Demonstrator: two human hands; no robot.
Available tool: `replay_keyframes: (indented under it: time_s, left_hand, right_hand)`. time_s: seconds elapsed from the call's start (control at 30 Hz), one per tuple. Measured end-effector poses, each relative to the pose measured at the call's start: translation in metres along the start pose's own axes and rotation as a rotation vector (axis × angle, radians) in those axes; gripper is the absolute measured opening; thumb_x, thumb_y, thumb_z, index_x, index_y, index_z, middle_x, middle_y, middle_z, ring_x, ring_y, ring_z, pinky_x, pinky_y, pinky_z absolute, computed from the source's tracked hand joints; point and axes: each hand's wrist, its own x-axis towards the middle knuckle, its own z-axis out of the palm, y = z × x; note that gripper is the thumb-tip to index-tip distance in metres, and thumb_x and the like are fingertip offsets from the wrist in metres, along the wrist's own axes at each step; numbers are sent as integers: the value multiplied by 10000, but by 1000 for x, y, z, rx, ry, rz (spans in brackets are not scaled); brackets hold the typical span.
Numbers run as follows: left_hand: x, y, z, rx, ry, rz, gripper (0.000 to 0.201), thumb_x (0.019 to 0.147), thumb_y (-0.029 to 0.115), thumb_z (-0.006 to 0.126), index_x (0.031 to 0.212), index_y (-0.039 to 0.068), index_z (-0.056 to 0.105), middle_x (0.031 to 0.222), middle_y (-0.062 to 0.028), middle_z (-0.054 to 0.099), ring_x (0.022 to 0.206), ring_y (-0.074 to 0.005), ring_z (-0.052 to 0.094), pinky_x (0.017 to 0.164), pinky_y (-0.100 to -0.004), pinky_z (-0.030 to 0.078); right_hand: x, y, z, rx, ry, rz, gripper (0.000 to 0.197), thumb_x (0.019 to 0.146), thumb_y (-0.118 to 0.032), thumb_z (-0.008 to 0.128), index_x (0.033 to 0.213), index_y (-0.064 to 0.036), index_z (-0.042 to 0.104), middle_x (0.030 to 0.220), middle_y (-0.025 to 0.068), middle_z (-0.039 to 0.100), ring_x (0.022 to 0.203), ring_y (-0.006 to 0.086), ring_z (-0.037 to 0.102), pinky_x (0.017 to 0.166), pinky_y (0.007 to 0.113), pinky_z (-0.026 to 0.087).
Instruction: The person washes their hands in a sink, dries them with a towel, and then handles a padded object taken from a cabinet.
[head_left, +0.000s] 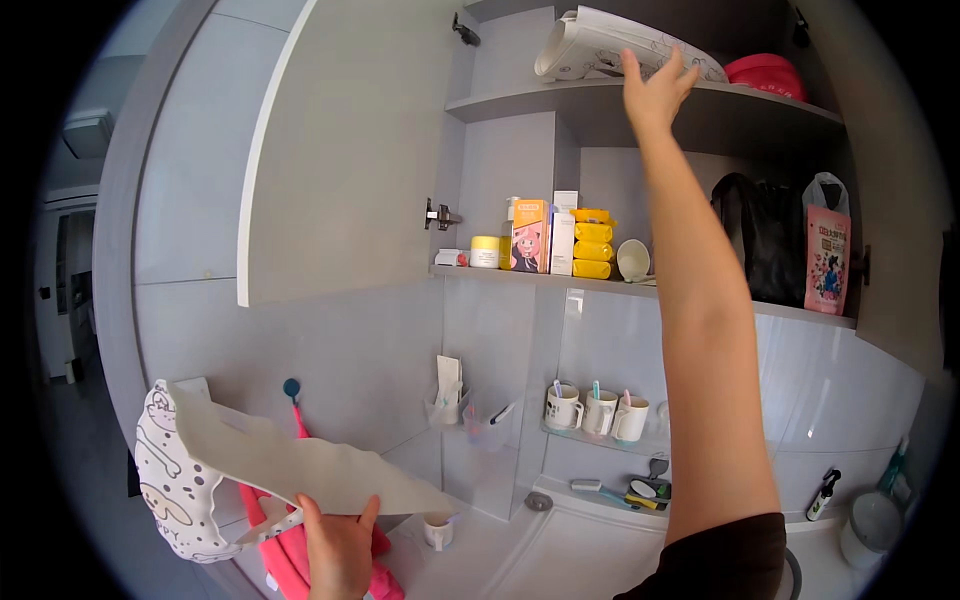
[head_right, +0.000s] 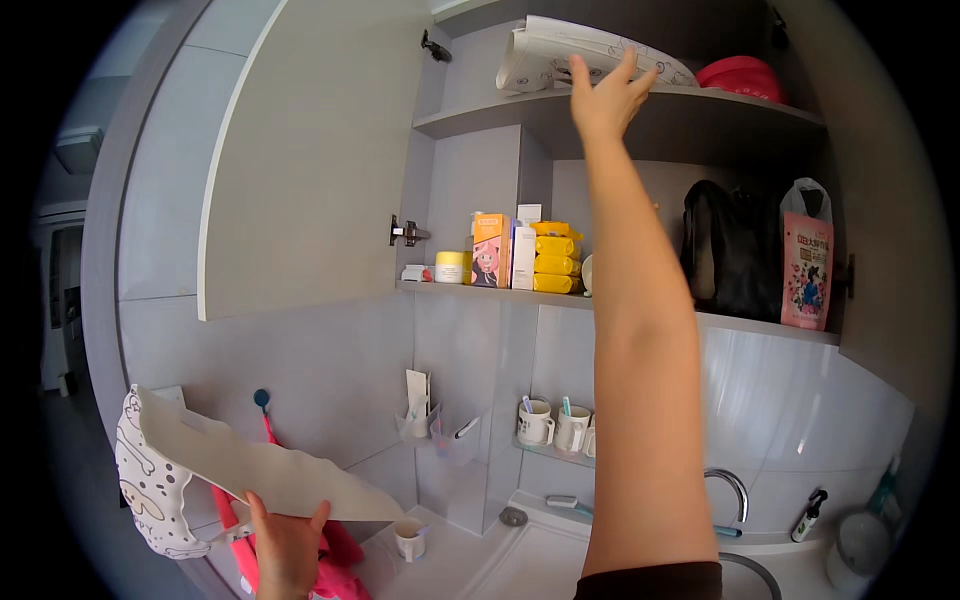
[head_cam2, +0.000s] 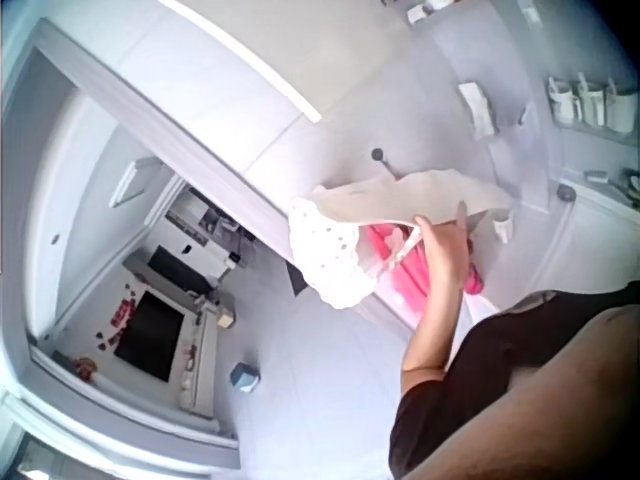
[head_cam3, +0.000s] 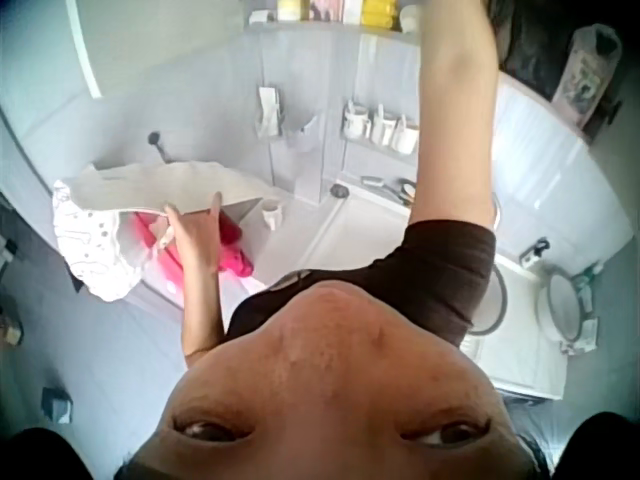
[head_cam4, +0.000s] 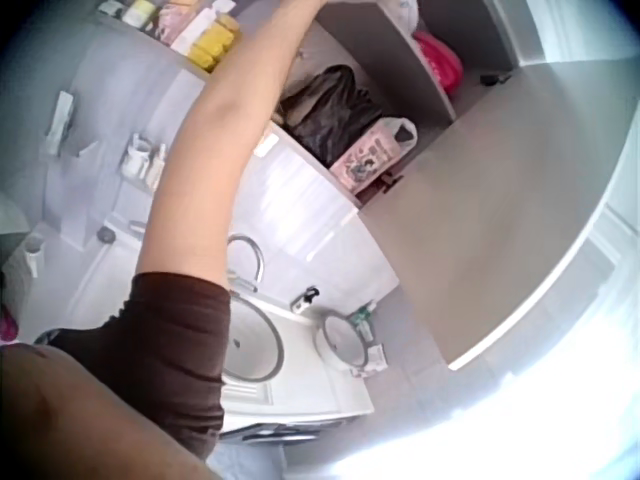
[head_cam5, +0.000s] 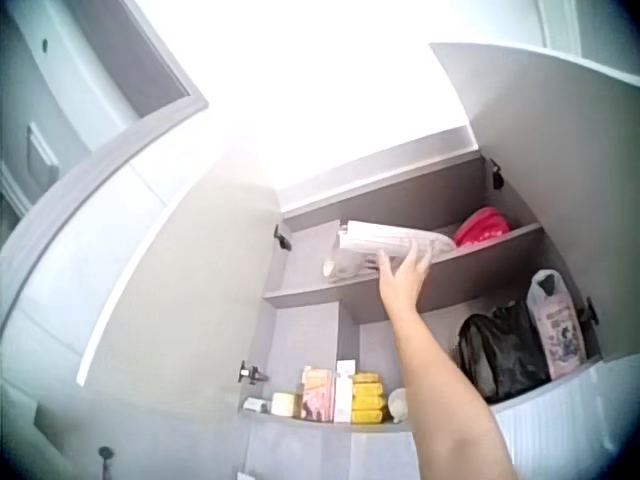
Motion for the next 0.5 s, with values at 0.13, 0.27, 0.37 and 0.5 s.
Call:
replay_keyframes:
  time_s: [0.13, 0.27, 0.37, 0.5]
  left_hand:
    - [5, -8, -4, -6, 36, 19, 717, 951, 626, 344, 1465, 136, 246, 1488, -45, 310, 1379, -264, 289, 1117, -504, 182]
    - [7, -7, 2, 5, 81, -71, 716, 952, 605, 351, 1489, 157, 198, 1524, -63, 259, 1404, -282, 248, 1125, -547, 181]
    - [13, -4, 10, 8, 114, -77, 701, 959, 576, 360, 1504, 177, 173, 1549, -69, 230, 1421, -288, 221, 1125, -576, 190]
    - [20, -3, -2, 12, 95, -41, 703, 957, 582, 354, 1502, 176, 177, 1545, -56, 243, 1420, -282, 225, 1120, -570, 209]
  right_hand:
    - [-42, -33, 0, -303, -26, -599, 676, 812, -332, 661, 1421, -199, 400, 1508, 171, 274, 1386, 359, 259, 1114, 539, 206]
    - [-43, -60, 13, -586, -250, -799, 656, 817, -286, 629, 1428, -287, 390, 1562, 8, 212, 1432, 235, 198, 1131, 571, 156]
    - [-21, -34, 34, -824, -337, -697, 655, 831, -275, 620, 1440, -280, 379, 1583, 7, 145, 1454, 244, 139, 1127, 603, 138]
    - [-10, -25, 49, -955, -797, -114, 649, 857, -288, 611, 1457, -262, 364, 1600, 50, 27, 1464, 307, 76, 1110, 644, 141]
